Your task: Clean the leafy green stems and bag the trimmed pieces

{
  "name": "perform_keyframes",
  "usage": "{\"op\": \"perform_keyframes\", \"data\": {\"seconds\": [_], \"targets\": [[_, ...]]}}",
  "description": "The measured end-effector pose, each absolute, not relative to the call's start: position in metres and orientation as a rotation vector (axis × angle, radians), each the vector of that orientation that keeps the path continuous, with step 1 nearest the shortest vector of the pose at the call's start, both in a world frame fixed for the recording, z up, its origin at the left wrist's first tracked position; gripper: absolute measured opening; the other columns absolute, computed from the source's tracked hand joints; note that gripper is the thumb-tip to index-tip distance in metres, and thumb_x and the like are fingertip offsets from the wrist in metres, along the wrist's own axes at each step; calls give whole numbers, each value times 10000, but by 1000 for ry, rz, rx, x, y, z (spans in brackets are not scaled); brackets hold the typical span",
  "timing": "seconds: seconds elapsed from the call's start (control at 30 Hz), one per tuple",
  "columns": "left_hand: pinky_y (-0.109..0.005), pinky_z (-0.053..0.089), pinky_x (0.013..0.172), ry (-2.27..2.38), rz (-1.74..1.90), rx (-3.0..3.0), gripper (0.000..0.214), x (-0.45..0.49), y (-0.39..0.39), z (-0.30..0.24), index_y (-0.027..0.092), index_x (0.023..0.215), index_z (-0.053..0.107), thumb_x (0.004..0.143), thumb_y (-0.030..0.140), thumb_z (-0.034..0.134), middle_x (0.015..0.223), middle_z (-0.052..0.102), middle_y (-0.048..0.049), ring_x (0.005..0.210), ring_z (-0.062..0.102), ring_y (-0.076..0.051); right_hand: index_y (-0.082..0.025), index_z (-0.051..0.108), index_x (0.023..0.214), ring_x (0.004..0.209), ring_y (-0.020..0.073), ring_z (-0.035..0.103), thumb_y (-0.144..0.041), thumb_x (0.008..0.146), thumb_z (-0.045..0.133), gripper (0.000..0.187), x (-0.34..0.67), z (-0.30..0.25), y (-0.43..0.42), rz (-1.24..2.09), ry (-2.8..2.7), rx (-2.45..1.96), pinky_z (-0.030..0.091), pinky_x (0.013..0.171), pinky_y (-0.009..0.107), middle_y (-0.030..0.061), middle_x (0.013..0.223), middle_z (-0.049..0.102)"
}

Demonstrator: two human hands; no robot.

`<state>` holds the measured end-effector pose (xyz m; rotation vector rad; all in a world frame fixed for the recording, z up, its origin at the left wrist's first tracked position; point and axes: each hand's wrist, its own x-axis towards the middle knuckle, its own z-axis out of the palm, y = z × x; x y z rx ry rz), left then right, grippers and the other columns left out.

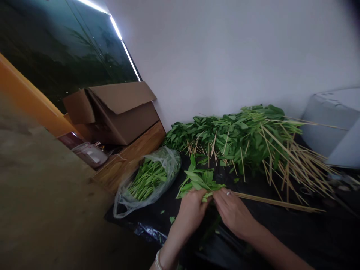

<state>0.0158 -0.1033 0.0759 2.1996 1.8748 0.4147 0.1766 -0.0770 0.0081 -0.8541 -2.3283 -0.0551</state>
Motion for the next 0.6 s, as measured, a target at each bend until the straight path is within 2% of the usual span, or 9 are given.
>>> {"op": "perform_keyframes", "data": {"seconds": [0.07, 0.17, 0.3, 0.43, 0.6], "targets": [[-294, 411, 711, 1865, 428, 2190, 203, 18, -105, 76, 198, 871, 652, 922, 281, 473, 829, 657, -75, 812, 608, -215, -130, 577, 1037, 864, 270, 558, -52, 891, 408, 237, 176, 9, -77, -173, -2343, -839, 435, 800, 423, 102, 899, 620], [-296, 404, 708, 1831, 426, 2181, 183, 19, -108, 76, 195, 847, 632, 914, 252, 471, 815, 647, -70, 807, 596, -214, -159, 577, 898, 782, 254, 545, -45, 863, 412, 204, 176, 10, -78, -261, -2348, -834, 427, 737, 406, 79, 808, 589], [-289, 392, 705, 1731, 524, 2159, 198, 21, -110, 76, 195, 829, 606, 923, 257, 443, 809, 630, -54, 784, 569, -197, -196, 523, 776, 742, 236, 536, -43, 850, 383, 220, 173, 8, -79, -130, -2265, -880, 423, 705, 378, 59, 743, 558], [-286, 387, 729, 1627, 691, 2059, 181, 25, -112, 73, 190, 819, 593, 916, 256, 454, 814, 614, -40, 803, 546, -188, -220, 468, 767, 660, 187, 539, -122, 911, 317, 230, 171, 11, -80, 404, -2058, -927, 410, 613, 313, 35, 715, 565], [-247, 397, 651, 1337, 917, 1674, 288, 10, -107, 75, 177, 750, 579, 919, 376, 457, 671, 551, -3, 652, 499, -143, -236, 406, 695, 545, 133, 465, -367, 994, 250, 362, 176, 26, -77, 1244, -1727, -870, 391, 577, 270, -36, 578, 461]]}}
